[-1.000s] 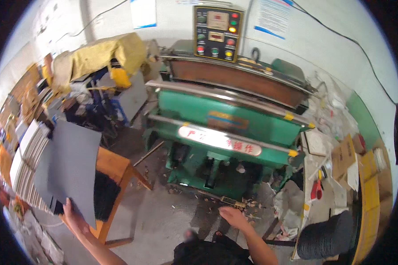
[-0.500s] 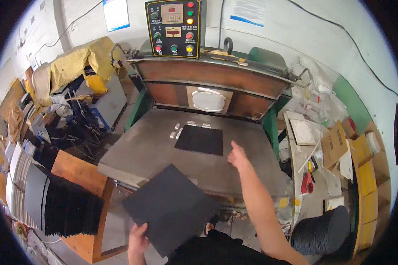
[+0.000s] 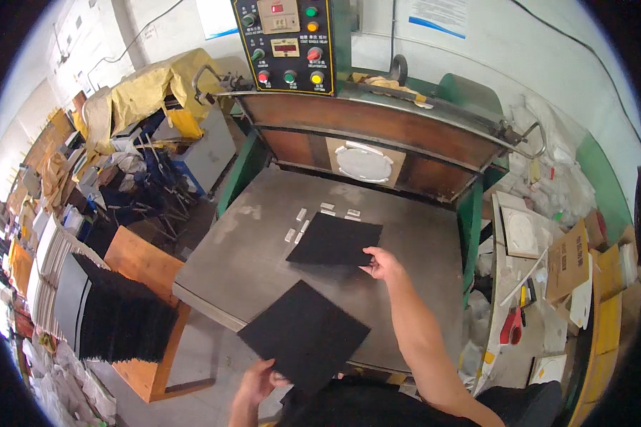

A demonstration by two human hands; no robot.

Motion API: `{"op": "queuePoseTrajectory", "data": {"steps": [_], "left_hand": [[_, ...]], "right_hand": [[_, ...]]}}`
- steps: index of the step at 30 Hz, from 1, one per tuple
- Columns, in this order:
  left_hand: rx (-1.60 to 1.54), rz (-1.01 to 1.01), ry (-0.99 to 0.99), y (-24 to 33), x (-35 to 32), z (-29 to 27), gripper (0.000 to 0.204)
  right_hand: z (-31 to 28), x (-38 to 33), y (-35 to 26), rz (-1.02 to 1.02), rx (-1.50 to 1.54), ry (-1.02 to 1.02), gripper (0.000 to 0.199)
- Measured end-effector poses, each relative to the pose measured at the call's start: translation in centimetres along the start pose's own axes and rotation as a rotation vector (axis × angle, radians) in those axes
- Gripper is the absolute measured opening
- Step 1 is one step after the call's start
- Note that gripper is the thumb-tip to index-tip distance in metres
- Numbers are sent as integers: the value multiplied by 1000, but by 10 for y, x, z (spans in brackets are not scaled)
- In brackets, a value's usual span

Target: The person places a black square sheet onto a metal machine bed, removes a circular black disc from a stack on a nearby table, and puts the disc on top of the sheet before moving to the next cycle.

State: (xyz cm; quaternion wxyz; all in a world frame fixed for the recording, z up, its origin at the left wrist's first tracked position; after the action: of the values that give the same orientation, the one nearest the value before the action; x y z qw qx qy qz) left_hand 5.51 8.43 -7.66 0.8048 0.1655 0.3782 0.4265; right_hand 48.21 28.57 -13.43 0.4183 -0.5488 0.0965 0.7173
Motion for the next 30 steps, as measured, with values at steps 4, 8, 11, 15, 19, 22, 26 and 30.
{"op": "queuePoseTrajectory", "data": {"steps": [4,8,11,15,19,22,26,30], "left_hand": [[-65,90,-40,-19,86,74,30],[-32,131,111,-59,212,106,37],[19,97,251,-64,271,134,37],[-47,108,285,-85,303,98,37],[755,492,256,-64,252,124,53],[1524,909,-1,-59,249,218,64],[1992,938,-190,-89,303,261,64],[2020,853,-291,-93,330,259,60]], "right_hand": [[1,-68,-12,-295,56,-393,25],[-77,-143,-4,-441,224,-321,35],[-139,-197,19,-589,312,-98,40],[-197,-239,68,-647,322,-6,43],[-226,-267,125,-682,446,182,36],[-225,-280,143,-715,261,421,36],[-210,-300,172,-778,43,669,34],[-204,-327,198,-759,-67,845,34]]}}
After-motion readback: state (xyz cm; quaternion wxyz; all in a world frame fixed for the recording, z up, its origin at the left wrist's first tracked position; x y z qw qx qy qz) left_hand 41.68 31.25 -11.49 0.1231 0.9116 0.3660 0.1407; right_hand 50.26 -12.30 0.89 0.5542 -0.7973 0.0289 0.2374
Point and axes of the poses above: each hand's wrist, its own x-axis towards the middle knuckle, its own z-axis out of the palm, y = z × x, the point moved 6 cm from there along x, towards the middle knuckle, and after that the axes turned 15 degrees about z, right-handed, at the moved point
